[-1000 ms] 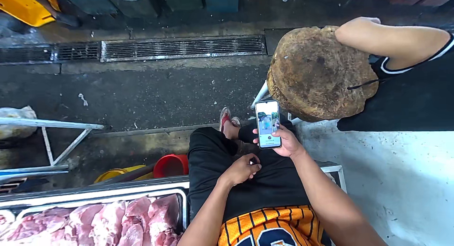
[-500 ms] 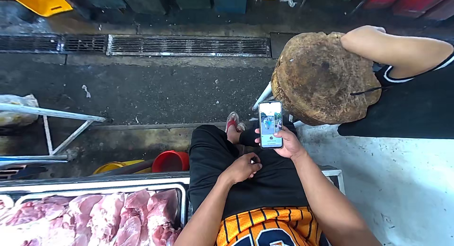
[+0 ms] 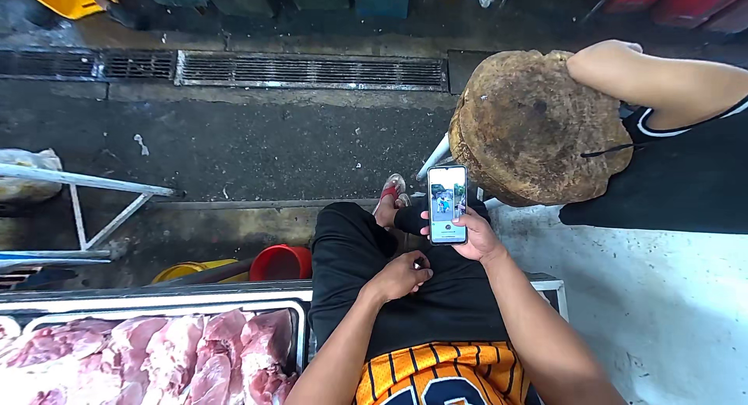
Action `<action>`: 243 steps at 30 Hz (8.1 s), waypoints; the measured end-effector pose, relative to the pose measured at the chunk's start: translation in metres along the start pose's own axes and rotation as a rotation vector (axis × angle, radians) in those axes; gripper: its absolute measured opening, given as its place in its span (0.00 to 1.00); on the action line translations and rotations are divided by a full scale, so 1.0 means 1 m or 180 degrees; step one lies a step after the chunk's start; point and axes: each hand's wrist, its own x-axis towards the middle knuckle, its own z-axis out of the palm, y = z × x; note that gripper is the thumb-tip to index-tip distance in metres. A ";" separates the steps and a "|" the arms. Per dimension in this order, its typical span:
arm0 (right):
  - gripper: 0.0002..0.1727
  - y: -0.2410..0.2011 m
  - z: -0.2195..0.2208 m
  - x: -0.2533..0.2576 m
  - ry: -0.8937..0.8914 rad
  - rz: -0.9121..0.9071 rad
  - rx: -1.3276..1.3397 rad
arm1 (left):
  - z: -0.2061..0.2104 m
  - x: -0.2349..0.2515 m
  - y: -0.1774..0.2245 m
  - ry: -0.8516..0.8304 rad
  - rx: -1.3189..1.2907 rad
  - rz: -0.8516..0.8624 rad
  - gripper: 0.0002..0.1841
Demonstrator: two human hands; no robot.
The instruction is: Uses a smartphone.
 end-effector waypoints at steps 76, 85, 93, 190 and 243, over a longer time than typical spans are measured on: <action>0.28 0.000 -0.003 -0.001 -0.0085 -0.0005 -0.0048 | -0.001 0.000 0.000 -0.0014 -0.0014 -0.0019 0.14; 0.27 0.000 -0.002 -0.001 -0.0083 -0.0019 -0.0070 | -0.001 0.001 -0.001 -0.0007 -0.0015 -0.0009 0.14; 0.28 0.000 -0.002 -0.001 -0.0084 -0.0006 -0.0096 | -0.001 0.000 0.000 -0.0003 -0.0035 0.0032 0.14; 0.45 0.000 0.005 0.004 -0.0100 0.0164 0.0105 | 0.002 0.006 -0.003 0.0163 -0.0446 -0.0074 0.13; 0.49 0.000 0.006 0.006 -0.0150 0.0165 0.0018 | 0.001 0.009 0.003 0.0134 0.0081 -0.0148 0.15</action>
